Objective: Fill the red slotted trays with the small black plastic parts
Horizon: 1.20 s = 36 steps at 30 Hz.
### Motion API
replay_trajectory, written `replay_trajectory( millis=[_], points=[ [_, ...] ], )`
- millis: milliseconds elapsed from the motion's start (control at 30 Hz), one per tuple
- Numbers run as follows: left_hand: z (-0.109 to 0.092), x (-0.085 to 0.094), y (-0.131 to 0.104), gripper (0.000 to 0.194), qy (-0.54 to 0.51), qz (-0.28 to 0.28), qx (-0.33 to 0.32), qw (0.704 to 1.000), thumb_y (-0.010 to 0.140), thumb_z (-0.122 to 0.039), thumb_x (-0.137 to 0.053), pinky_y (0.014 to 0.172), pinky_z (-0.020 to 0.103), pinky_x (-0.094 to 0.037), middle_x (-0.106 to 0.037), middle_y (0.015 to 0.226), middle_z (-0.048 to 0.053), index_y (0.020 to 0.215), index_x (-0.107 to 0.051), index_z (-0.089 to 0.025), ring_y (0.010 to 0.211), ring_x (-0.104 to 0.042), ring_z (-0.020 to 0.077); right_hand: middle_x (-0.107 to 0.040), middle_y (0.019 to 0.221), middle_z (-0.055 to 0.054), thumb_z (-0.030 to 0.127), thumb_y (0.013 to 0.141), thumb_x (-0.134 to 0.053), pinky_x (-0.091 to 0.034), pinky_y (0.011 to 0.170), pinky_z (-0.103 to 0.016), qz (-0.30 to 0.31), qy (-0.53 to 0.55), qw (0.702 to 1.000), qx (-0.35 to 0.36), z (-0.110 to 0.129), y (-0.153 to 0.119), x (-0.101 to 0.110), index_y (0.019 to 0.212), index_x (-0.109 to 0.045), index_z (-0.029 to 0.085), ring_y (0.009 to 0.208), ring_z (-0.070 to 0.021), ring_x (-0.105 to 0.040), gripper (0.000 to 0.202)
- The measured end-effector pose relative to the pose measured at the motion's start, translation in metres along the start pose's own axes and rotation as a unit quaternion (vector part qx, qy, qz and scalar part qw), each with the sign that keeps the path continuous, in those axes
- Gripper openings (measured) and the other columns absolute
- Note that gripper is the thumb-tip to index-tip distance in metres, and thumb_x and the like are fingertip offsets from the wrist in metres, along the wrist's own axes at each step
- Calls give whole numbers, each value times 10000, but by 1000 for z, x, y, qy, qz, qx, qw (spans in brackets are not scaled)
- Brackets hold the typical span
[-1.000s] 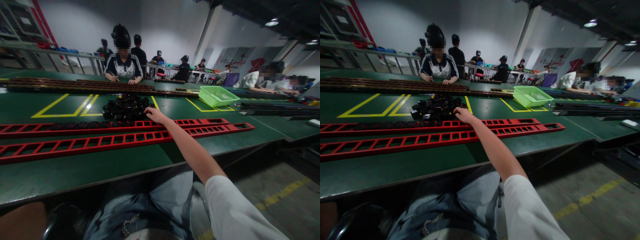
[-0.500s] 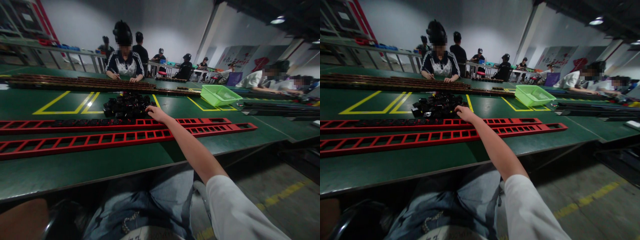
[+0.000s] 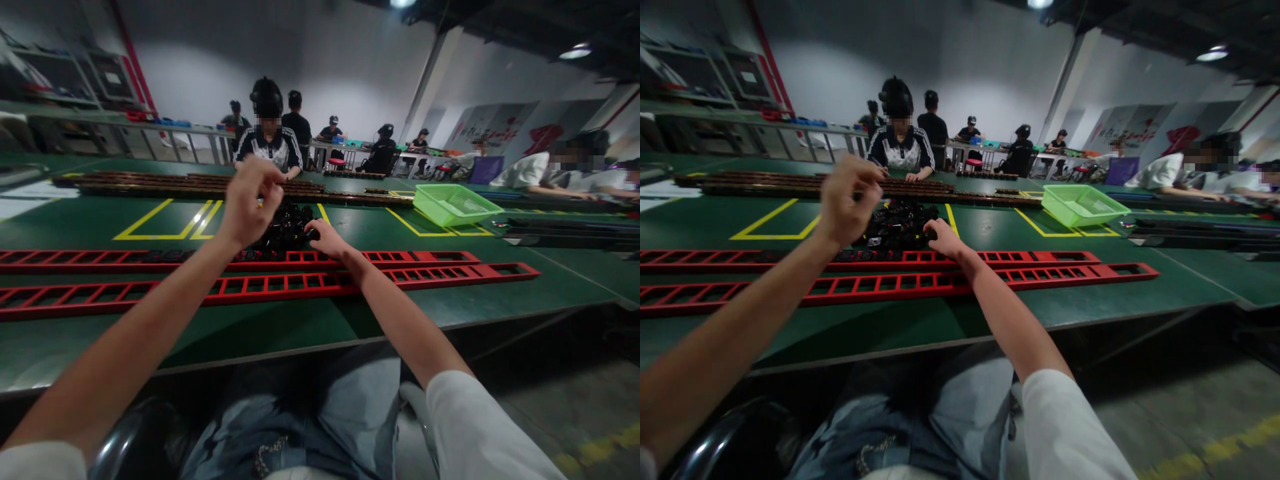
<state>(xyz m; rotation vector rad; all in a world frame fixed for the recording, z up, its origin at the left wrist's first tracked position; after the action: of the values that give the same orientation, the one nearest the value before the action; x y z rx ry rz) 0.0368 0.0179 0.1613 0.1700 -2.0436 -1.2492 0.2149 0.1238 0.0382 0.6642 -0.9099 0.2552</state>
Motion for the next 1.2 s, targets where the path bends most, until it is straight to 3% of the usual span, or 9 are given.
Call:
replay_trajectory(
  millis=[100,167,300,433,733,867,967,1200],
  points=[
    [11,-45,-20,180,-2,136,-55,989,932,-203,-469,888,355,-501,-628,995,69,943,-646,-173,956,-599,195,-603,1085,-44,98,685,-624,-477,926,-352,11,5,1000,4,2,0,3,1057,-660,205,991,-203,-578,388],
    [26,-77,-41,235,18,228,-59,972,938,-247,-439,900,356,-497,-637,1042,80,964,-661,-177,1006,-595,210,-633,1032,-32,105,711,-619,-479,913,-345,29,18,999,0,3,-1,1,1096,-657,204,962,-195,-586,400],
    [48,-105,-70,272,59,313,-34,947,928,-285,-435,918,362,-484,-642,1073,85,1018,-669,-179,1041,-585,224,-657,966,-24,120,768,-580,-481,877,-333,38,30,999,-15,4,-1,0,1119,-654,192,888,-180,-590,365],
    [48,-104,-73,274,58,329,-27,942,902,-326,-483,927,369,-475,-645,1058,88,1030,-671,-172,1038,-584,234,-619,1067,-63,135,745,-621,-478,892,-346,6,5,1000,12,12,1,5,1045,-663,187,953,-202,-577,307],
    [51,-107,-75,307,66,343,-24,937,874,-349,-502,929,397,-490,-632,1088,116,1057,-659,-159,1056,-595,268,-590,1176,-90,124,738,-651,-464,960,-391,-15,28,996,77,44,-6,-1,1138,-576,193,1096,-243,-555,412],
    [55,-108,-75,287,69,332,-1,941,885,-332,-502,915,384,-495,-646,1094,116,1063,-630,-146,1038,-604,259,-582,1107,-76,217,777,-684,-476,896,-369,-29,26,997,68,46,-8,-1,1087,-579,187,1010,-225,-565,328],
    [51,-106,-74,271,60,330,-25,942,879,-349,-524,902,379,-495,-642,1056,114,1010,-637,-140,1005,-604,253,-564,1087,-71,277,782,-691,-473,853,-357,-20,11,997,78,45,-10,-3,1032,-593,184,963,-216,-556,284],
    [54,-100,-74,254,29,323,-55,944,842,-275,-550,904,350,-491,-636,1045,92,1025,-666,-143,977,-607,223,-612,965,-40,225,727,-642,-454,778,-324,36,52,995,77,46,-14,-15,1044,-585,163,834,-185,-550,327]
  ],
)
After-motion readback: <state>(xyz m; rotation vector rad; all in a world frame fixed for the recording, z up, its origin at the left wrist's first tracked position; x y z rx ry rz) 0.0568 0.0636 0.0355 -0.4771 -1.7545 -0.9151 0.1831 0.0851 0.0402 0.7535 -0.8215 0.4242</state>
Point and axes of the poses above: each hand's wrist, its own y-axis towards the middle knuckle, its own x-axis out of the back of the hand, z = x × y, the point moved 8 cm from there along y, towards the middle knuckle
